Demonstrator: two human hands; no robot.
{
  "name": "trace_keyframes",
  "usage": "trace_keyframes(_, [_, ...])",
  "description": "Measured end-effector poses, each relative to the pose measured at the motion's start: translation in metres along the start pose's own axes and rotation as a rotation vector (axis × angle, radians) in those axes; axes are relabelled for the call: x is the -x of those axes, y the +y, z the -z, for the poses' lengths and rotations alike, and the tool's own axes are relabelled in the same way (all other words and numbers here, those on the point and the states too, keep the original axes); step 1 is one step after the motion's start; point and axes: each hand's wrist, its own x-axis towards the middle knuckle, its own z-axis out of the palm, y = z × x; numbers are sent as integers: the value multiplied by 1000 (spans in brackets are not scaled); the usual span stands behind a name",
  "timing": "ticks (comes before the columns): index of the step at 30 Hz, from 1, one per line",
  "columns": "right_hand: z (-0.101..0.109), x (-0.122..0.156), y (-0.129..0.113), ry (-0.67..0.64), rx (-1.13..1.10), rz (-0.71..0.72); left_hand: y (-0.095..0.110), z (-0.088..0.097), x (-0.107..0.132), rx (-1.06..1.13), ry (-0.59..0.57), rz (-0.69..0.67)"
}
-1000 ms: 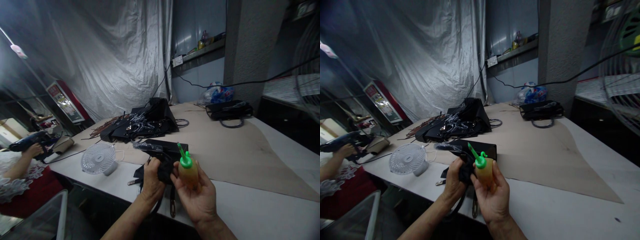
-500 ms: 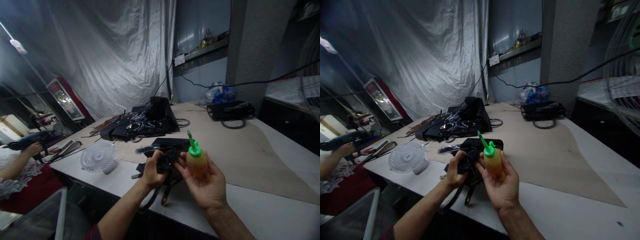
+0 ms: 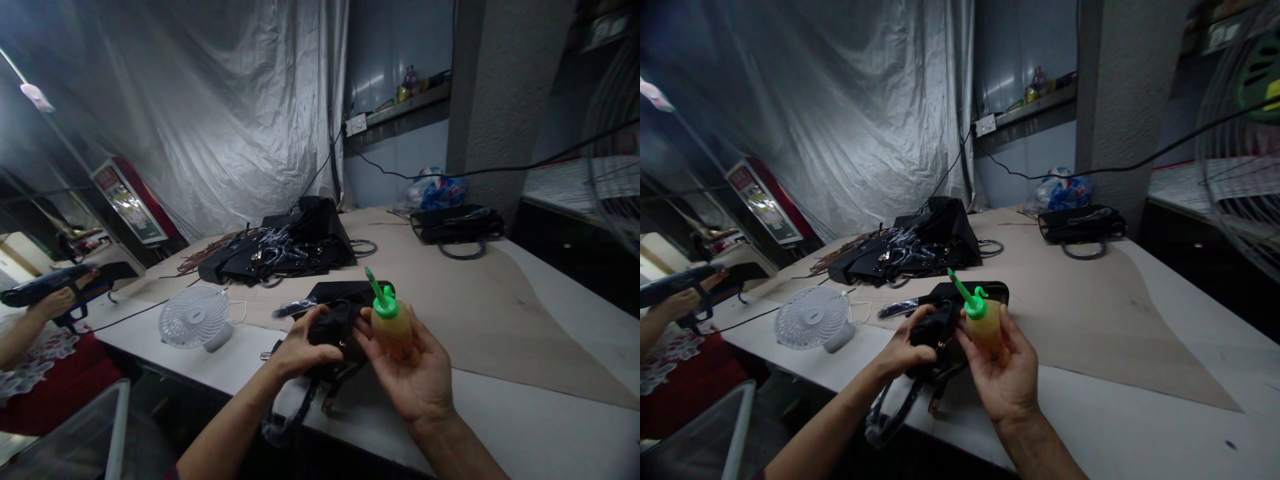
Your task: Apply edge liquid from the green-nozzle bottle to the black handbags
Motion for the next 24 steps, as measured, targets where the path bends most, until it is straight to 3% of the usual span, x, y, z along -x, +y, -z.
trace_keyframes(5, [1,3,4,64,14,18,34,-20,-1,-331,86,164])
trace_keyframes(10, [3,9,9,133,53,4,36,-25,-5,-540,61,127])
trace_keyframes(13, [1,14,-3,115,80,-9,27,-8,-13,-512,97,59])
trace_keyframes(17, [-3,21,-38,83,104,62,25,32,-31,-532,133,-19])
trace_keyframes(21, [-5,31,-69,184,92,184,32,64,-49,-599,118,-67])
trace_keyframes(24, [0,41,-81,269,93,202,38,71,-57,-646,109,-75])
